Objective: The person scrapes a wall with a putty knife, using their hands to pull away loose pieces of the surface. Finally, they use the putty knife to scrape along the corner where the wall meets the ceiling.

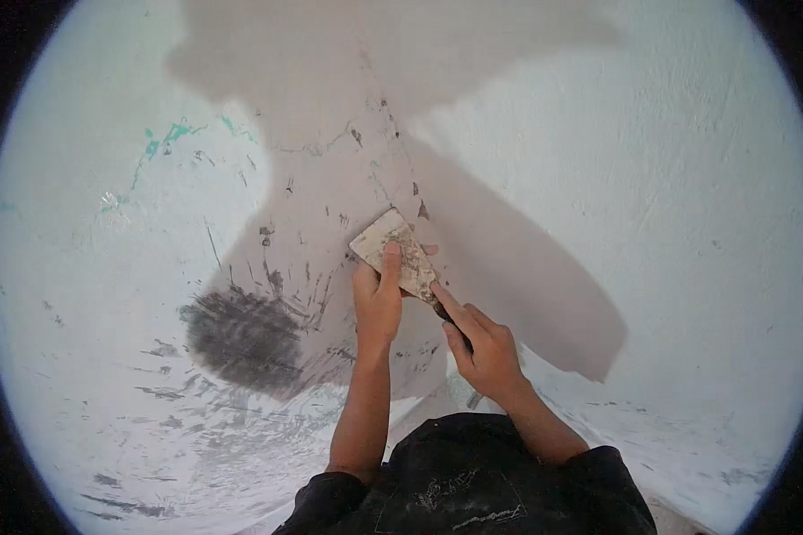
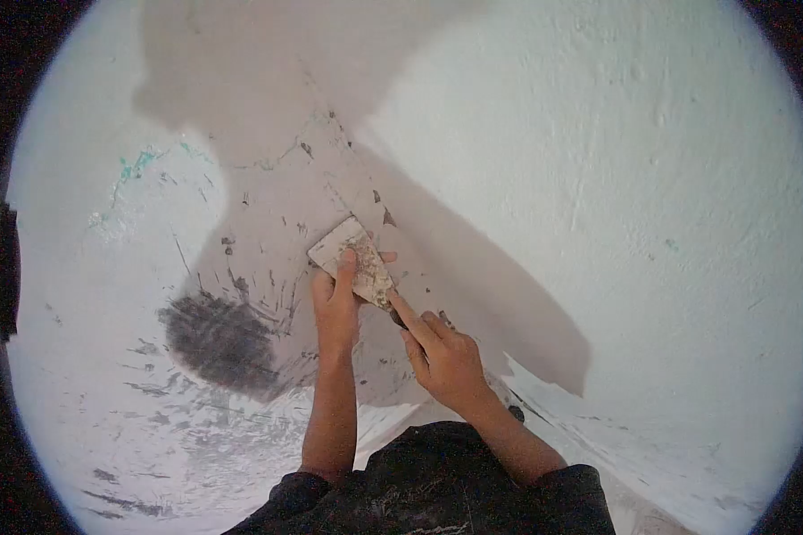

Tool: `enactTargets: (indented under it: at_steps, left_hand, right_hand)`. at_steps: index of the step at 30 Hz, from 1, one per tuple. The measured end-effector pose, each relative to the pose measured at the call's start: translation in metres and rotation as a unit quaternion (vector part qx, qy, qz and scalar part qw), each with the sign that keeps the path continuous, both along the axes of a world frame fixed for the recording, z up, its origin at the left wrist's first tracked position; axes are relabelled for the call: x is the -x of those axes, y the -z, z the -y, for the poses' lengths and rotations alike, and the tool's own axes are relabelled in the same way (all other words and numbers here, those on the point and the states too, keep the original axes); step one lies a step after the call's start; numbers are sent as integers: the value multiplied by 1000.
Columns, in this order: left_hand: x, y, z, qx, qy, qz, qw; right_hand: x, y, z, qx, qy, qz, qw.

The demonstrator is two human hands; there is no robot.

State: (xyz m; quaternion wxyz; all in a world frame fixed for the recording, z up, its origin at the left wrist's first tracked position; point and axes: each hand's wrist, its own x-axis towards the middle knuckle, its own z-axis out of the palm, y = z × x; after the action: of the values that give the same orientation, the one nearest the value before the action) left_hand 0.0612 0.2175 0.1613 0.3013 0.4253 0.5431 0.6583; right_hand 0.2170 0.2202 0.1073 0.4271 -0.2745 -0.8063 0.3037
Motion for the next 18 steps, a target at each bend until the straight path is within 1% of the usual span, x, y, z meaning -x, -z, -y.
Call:
enactTargets:
  at_steps: [1,3,4,6,9,10,13,15,16,18]
  left_hand:
    - [0,0,-3,6,-5,-2,1000]
    - [0,0,-7,-4,-10,-3,1000]
    - [-1,1,-9,-12,-15,-2,1000]
    - [-6,-2,-9,-15,-26,1,1000]
    - [-9,1,-12,-31,-43,6,999]
    - [-9,2,-13,-46,-47,7,998]
    - [-12,2,-16,-43,-58,30,997]
    - [-13,4,-19,-52,-57,42,996]
    - [-14,5,-19,-62,-52,52,995]
    - [-12,14,-21,-60,-64,58,994]
  right_hand:
    - [3,2,-2,-1,-1,-1,1000]
    - [7,6,-7,-18,-6,-51,999]
    - [6,5,-7,-19,-5,-52,998]
    - [4,3,-7,46,-36,-15,998]
    - [7,9,-12,20,-39,-46,998]
    - [7,10,-13,20,-40,-45,998]
    - [6,8,-17,42,-48,-55,996]
    - [3,7,-18,24,-37,-22,999]
    - [4,9,-20,25,-38,-20,999]
    - [7,14,-20,-14,-26,-22,999]
